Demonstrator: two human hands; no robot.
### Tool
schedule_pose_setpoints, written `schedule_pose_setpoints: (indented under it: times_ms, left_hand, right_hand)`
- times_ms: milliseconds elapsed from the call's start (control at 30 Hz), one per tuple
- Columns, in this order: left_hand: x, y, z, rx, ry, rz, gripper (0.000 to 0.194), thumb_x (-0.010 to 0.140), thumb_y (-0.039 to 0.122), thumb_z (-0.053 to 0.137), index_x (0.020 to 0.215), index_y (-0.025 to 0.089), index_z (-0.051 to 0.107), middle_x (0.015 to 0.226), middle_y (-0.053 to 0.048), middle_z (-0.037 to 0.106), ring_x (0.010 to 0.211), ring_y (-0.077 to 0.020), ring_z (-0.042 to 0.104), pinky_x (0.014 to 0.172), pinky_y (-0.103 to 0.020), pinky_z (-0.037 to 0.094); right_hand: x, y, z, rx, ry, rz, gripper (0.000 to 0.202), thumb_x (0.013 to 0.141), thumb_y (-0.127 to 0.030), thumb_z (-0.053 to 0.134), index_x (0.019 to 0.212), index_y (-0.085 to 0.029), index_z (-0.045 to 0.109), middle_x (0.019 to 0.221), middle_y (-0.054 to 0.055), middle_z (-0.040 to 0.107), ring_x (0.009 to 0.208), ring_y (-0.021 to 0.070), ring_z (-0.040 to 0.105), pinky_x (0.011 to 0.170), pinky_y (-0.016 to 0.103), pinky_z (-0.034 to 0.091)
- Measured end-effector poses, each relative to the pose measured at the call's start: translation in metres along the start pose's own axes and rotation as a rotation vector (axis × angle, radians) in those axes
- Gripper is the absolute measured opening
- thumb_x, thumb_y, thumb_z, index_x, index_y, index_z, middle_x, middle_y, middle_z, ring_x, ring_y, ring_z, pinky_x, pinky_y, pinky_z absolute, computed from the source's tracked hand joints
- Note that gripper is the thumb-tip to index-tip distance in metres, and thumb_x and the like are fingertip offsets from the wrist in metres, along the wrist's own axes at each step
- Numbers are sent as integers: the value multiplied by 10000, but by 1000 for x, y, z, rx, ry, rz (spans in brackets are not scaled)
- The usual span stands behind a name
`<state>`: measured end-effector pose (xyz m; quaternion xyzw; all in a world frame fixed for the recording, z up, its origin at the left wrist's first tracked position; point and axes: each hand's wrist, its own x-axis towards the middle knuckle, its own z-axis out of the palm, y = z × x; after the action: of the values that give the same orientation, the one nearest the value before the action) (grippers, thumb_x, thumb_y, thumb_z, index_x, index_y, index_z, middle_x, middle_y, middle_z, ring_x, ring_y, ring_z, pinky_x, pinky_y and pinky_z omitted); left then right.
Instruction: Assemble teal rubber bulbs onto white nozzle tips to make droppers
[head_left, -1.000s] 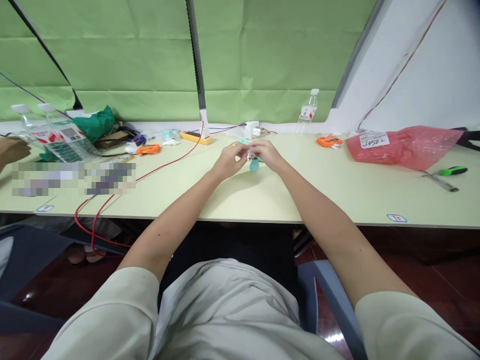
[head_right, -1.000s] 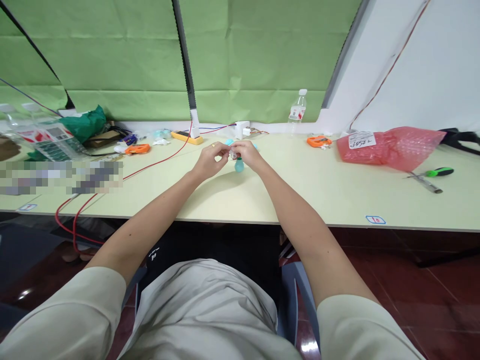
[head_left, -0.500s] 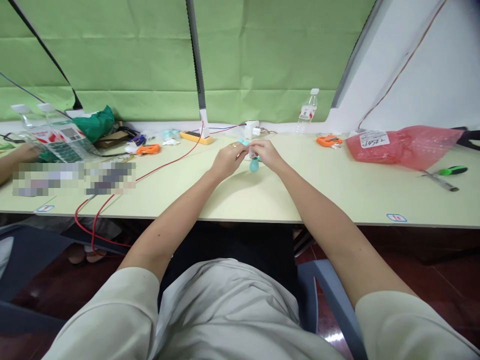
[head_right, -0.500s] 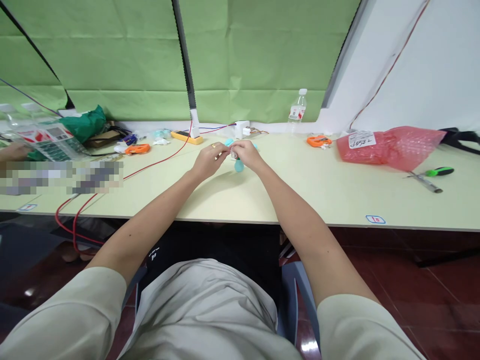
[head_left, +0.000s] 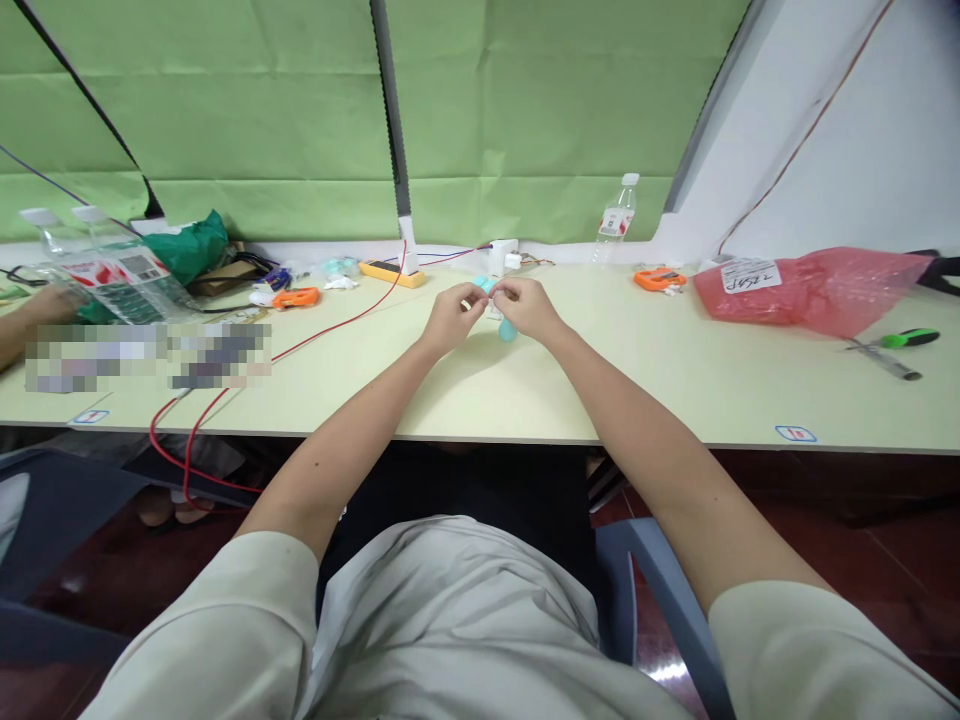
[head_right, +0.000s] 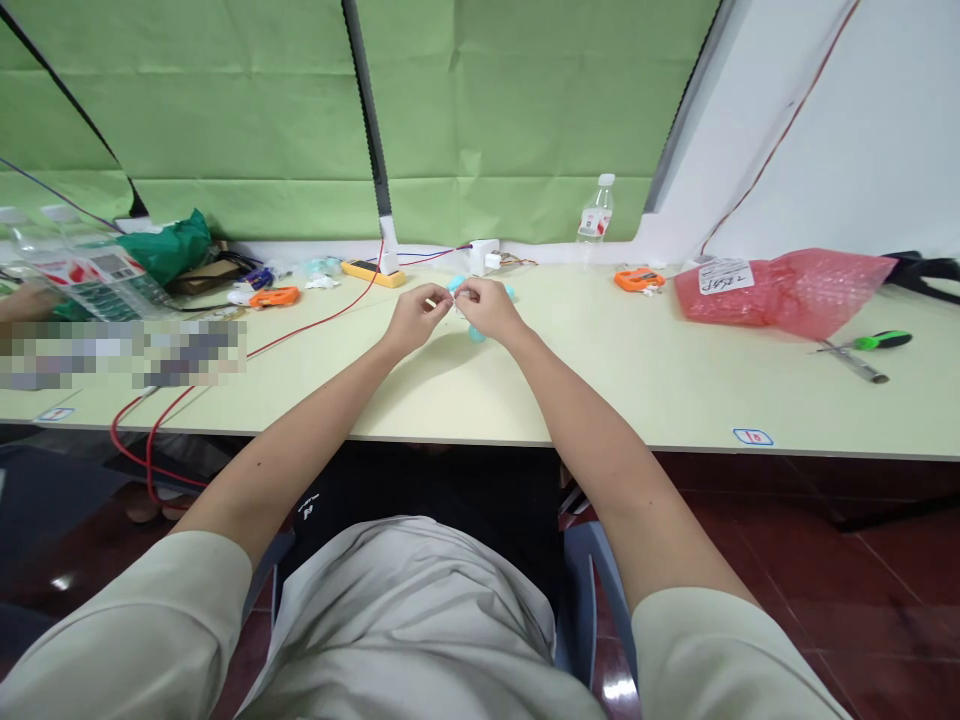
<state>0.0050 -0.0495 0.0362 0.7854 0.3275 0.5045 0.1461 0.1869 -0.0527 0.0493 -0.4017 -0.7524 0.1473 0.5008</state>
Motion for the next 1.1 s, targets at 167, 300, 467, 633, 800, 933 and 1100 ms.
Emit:
schedule_pose_setpoints:
  times_ms: [167,300,467,633,800,933,1100]
  left_hand:
    - [2,-6,4,-109,17,-60,110,880,269,626,865,182,692,858,-26,712,797,-148,626,716,-280,493]
    - [4,-12,8,-122,26,-69,113,873,277,632,861,183,695,858,-27,716,785,-146,617,707,-281,480]
    - [6,-15,10,-126,39,-67,107,877,269,619,868,184,684,865,-27,711,795,-146,617,716,-279,480]
    - [8,-23,2,-71,112,-100,110,897,262,592,862,187,663,849,-34,701,803,-158,624,749,-297,503]
    - [5,-41,-6,282,22,-6,126,883,208,580,876,209,705,920,-60,732,884,-216,614,893,-402,495]
    - [5,-51,-4,553,-104,50,138,823,153,598,823,217,721,958,-109,733,1066,-305,574,977,-500,430]
    - [4,-45,-5,639,-269,125,146,800,159,596,807,198,737,970,-157,724,1174,-349,524,989,-551,371]
  right_hand:
    - [0,0,-1,-34,14,-27,211,743,-245,571,812,-155,749,608,-19,498,638,149,454,624,290,349]
    - [1,3,-1,-43,5,-18,264,746,-249,563,853,-139,777,615,-9,532,623,150,467,614,293,352]
    - [3,6,0,-26,3,4,297,749,-240,555,891,-135,793,646,8,584,651,166,503,649,301,396]
    - [1,6,-4,-71,24,8,281,730,-212,572,890,-143,792,647,5,577,666,174,506,684,314,400]
    - [2,7,-9,-91,96,70,250,744,-215,576,895,-162,768,608,-19,506,635,169,472,654,310,375]
    - [3,10,-10,-105,101,70,256,746,-215,577,913,-161,764,620,-21,511,631,165,473,658,311,374]
    - [2,11,-8,-100,88,75,259,744,-214,585,922,-159,765,615,-23,509,627,165,473,655,313,365]
